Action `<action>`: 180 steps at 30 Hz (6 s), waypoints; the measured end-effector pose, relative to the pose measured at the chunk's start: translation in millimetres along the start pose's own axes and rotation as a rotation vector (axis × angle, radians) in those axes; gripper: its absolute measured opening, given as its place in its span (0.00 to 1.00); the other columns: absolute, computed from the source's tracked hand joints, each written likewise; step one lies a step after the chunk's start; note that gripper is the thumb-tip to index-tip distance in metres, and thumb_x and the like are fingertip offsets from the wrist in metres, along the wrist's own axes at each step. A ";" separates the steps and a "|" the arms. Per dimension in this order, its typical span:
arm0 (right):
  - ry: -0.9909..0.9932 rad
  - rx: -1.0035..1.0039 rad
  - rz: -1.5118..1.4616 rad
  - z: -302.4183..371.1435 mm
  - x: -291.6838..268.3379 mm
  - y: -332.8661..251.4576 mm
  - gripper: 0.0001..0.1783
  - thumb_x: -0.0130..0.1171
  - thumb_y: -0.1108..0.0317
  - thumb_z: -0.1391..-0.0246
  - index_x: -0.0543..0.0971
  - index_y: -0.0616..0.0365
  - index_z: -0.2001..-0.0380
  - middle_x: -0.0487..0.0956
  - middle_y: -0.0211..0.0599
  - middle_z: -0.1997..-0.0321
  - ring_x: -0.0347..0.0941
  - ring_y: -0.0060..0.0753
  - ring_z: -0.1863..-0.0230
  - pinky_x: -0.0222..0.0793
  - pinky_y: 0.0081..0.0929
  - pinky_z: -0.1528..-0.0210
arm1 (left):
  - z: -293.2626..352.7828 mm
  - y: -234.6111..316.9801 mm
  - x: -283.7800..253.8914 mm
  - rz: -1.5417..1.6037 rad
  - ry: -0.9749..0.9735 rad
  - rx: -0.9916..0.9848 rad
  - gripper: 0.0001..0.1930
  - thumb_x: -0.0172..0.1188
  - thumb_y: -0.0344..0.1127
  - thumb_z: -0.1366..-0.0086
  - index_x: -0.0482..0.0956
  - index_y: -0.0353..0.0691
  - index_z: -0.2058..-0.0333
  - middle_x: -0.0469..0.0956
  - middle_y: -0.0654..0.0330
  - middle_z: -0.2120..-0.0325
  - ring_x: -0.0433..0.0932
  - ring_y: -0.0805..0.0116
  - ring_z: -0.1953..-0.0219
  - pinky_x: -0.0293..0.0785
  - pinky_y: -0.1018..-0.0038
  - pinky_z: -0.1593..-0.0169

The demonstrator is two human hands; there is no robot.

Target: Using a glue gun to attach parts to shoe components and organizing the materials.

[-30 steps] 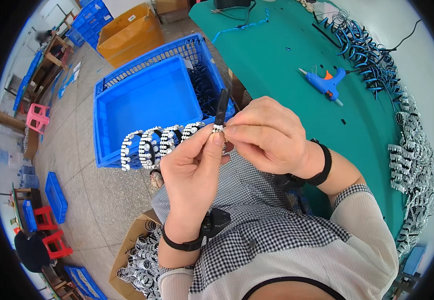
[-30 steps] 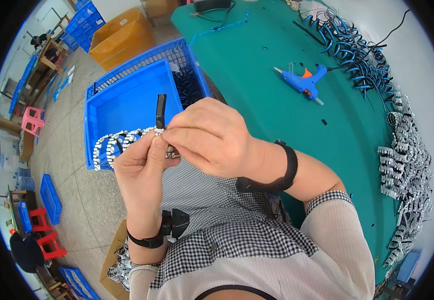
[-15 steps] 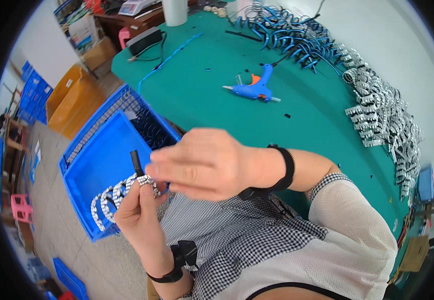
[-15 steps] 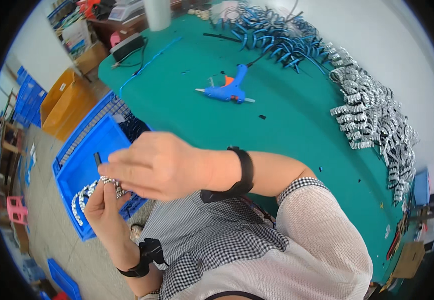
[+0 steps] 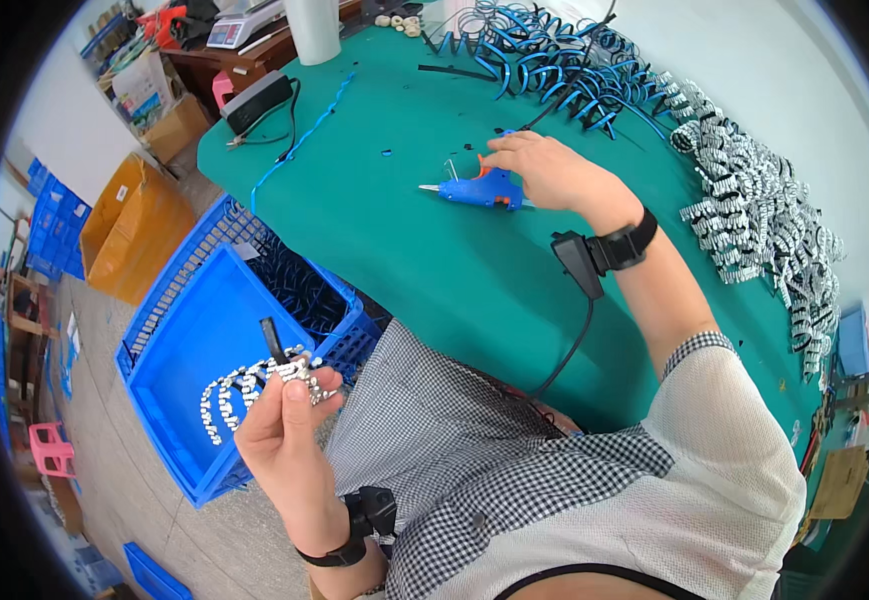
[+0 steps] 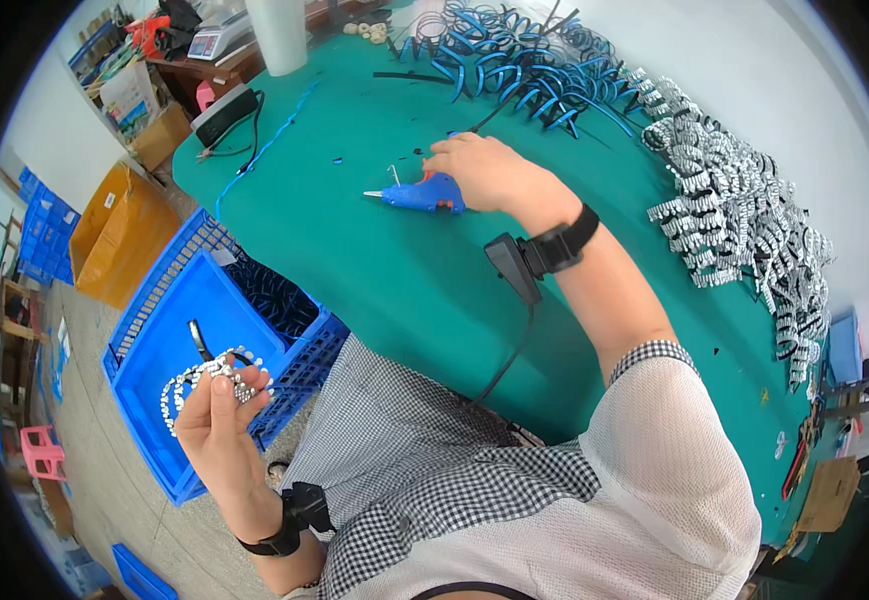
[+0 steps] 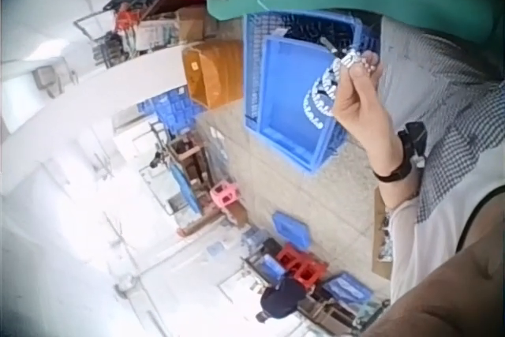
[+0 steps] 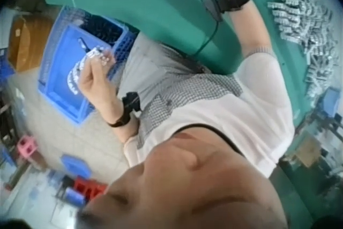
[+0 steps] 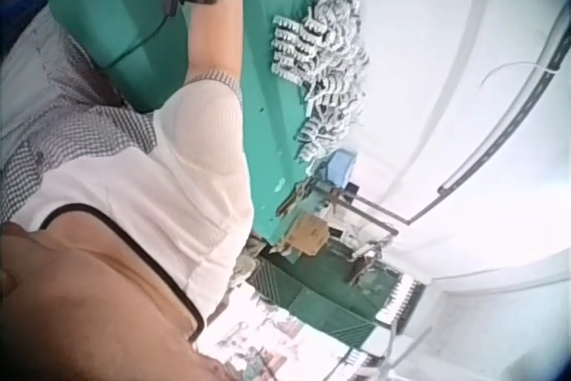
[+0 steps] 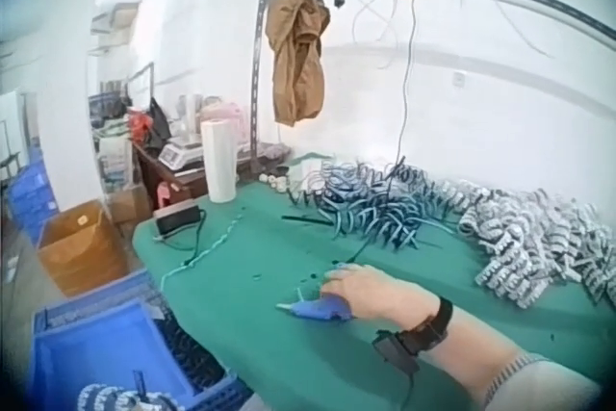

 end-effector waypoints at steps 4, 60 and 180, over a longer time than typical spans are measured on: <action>-0.067 0.037 0.245 -5.0 9.9 11.7 0.24 0.53 0.73 0.56 0.70 0.46 0.52 0.66 0.37 0.45 0.58 0.39 0.42 0.59 0.39 0.46 | 4.3 0.8 -10.3 0.029 0.045 -0.007 0.11 0.51 0.29 0.40 0.74 0.27 0.63 0.77 0.53 0.74 0.78 0.67 0.71 0.77 0.78 0.71; 0.518 -0.192 -1.565 24.5 -93.6 -94.3 0.24 0.57 0.45 0.56 0.73 0.58 0.76 0.73 0.31 0.80 0.67 0.18 0.83 0.61 0.16 0.80 | 45.2 21.4 -9.6 0.035 0.120 0.058 0.09 0.49 0.32 0.39 0.73 0.30 0.66 0.75 0.55 0.78 0.77 0.68 0.76 0.76 0.80 0.75; 0.605 0.633 0.353 -136.3 -537.8 125.0 0.26 0.59 0.54 0.61 0.75 0.59 0.59 0.72 0.43 0.54 0.67 0.44 0.53 0.63 0.33 0.51 | -290.8 238.4 120.0 0.681 -0.429 -0.093 0.12 0.54 0.33 0.41 0.67 0.36 0.60 0.73 0.60 0.66 0.73 0.74 0.66 0.75 0.82 0.65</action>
Point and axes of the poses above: each hand's wrist, its own z-axis away from the middle knuckle, its own x-axis out of the palm, y = z × x, the point moved 4 cm from there along -z, towards the middle knuckle
